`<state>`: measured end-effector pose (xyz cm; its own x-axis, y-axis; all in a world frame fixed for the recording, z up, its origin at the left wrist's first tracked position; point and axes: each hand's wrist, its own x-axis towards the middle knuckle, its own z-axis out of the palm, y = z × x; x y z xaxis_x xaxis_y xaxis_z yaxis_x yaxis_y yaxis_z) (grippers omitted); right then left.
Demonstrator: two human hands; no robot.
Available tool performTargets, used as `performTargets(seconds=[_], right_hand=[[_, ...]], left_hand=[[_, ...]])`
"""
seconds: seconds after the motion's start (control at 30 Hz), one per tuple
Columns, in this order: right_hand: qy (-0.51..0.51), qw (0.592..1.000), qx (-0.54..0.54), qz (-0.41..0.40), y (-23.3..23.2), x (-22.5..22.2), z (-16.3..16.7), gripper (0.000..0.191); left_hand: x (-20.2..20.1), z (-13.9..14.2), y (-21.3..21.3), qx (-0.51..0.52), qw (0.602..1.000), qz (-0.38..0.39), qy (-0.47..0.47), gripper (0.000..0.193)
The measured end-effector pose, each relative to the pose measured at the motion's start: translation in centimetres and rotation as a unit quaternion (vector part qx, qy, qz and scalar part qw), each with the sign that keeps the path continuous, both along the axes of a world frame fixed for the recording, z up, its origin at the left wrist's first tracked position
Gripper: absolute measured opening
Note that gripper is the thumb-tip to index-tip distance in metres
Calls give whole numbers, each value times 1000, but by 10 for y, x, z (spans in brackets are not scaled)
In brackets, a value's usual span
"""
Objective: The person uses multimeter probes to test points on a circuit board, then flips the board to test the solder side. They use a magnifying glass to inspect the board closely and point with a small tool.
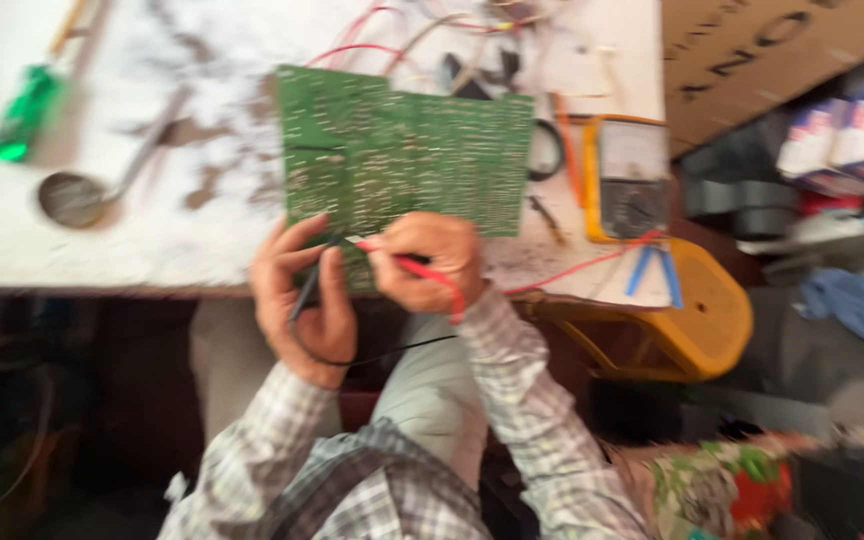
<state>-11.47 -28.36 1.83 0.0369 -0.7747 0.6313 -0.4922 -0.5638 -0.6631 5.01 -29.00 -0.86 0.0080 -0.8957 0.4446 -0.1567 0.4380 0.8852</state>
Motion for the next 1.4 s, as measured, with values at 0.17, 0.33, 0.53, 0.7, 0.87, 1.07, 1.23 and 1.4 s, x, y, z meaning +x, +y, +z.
performTargets(seconds=[0.17,0.33,0.53,0.7,0.87,1.07,1.23,1.4], right_hand=[[-1,998,30,-51,3,8,2,17],[5,998,33,-55,0,10,1,17],[9,998,33,-48,-2,11,3,17],[4,998,38,-47,-3,12,4,17],[4,998,41,-50,-2,11,4,16],[2,998,49,-45,-3,11,9,14],[26,998,28,-58,-2,7,9,13],[-6,998,32,-57,4,-1,9,13]], left_hand=[[8,4,-1,6,1000,-25,15,11],[8,6,-2,4,1000,-26,3,12],[8,5,-2,3,1000,-13,-11,13],[7,5,-3,2,1000,-8,-14,14],[7,6,-2,5,1000,-9,-16,14],[4,5,-2,-5,1000,-2,-17,15],[2,4,1,-3,999,8,-34,11],[-8,8,6,-7,1000,-6,-25,17]])
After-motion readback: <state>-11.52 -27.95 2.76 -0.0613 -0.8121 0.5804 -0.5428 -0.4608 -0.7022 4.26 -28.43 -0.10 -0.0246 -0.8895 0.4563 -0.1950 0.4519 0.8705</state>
